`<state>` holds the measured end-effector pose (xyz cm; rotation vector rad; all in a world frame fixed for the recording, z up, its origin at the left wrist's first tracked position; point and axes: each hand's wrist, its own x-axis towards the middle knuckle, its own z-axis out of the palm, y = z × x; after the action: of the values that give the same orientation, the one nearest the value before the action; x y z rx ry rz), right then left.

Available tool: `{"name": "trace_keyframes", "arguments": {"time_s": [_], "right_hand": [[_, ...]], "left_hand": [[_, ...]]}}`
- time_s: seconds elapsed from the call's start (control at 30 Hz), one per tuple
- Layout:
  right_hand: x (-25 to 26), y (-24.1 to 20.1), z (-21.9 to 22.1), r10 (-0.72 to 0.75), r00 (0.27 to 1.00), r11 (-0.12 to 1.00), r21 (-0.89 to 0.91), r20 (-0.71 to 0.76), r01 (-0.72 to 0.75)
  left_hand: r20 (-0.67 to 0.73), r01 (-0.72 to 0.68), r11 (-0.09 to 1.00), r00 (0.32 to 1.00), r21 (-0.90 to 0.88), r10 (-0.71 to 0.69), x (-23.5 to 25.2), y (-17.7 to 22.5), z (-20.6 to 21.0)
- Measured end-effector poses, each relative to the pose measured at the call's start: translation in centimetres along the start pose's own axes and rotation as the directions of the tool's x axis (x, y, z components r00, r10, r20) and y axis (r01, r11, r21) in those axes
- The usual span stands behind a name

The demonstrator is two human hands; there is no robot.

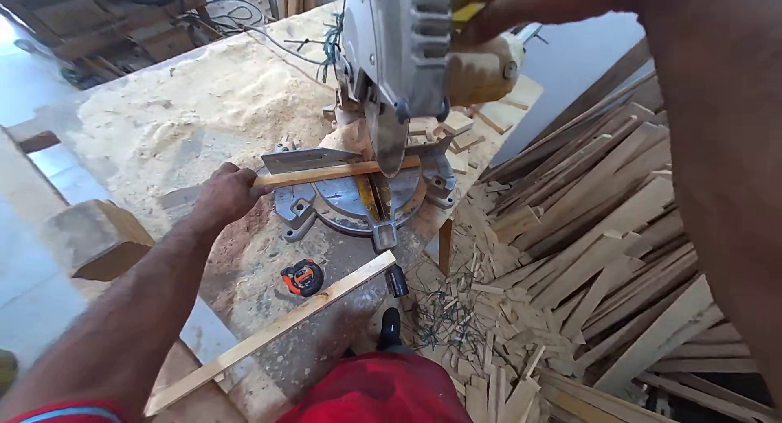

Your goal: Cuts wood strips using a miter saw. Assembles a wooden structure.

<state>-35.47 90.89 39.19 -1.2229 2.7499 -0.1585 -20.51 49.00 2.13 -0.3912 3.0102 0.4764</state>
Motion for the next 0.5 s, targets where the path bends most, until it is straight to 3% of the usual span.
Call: {"name": "trace_keyframes", "arguments": {"time_s": [0.1,0.17,0.27,0.5], "right_hand": [[-1.5,-3.8,1.7,0.263,0.959,0.962,0.044,0.11,-0.269],[-2.1,-4.5,2.5,0.271,0.95,0.961,-0.106,0.155,-0.256],[-3.7,-4.7,4.7,0.23,0.972,0.936,-0.284,0.039,-0.21],[-6.3,-5.1,9.0,0.255,0.959,0.902,-0.327,-0.122,-0.282]], "left_hand": [[0.002,-0.021,1.0,1.0,-0.002,0.021,-0.4,-0.8,-0.1],[-0.011,-0.059,0.998,0.998,0.01,0.059,-0.5,-1.7,0.1],[-0.017,-0.076,0.997,0.997,0.029,0.077,-0.4,-2.5,0.4],[-0.032,-0.08,0.997,0.996,-0.005,0.08,-0.5,-2.4,0.6]]}}
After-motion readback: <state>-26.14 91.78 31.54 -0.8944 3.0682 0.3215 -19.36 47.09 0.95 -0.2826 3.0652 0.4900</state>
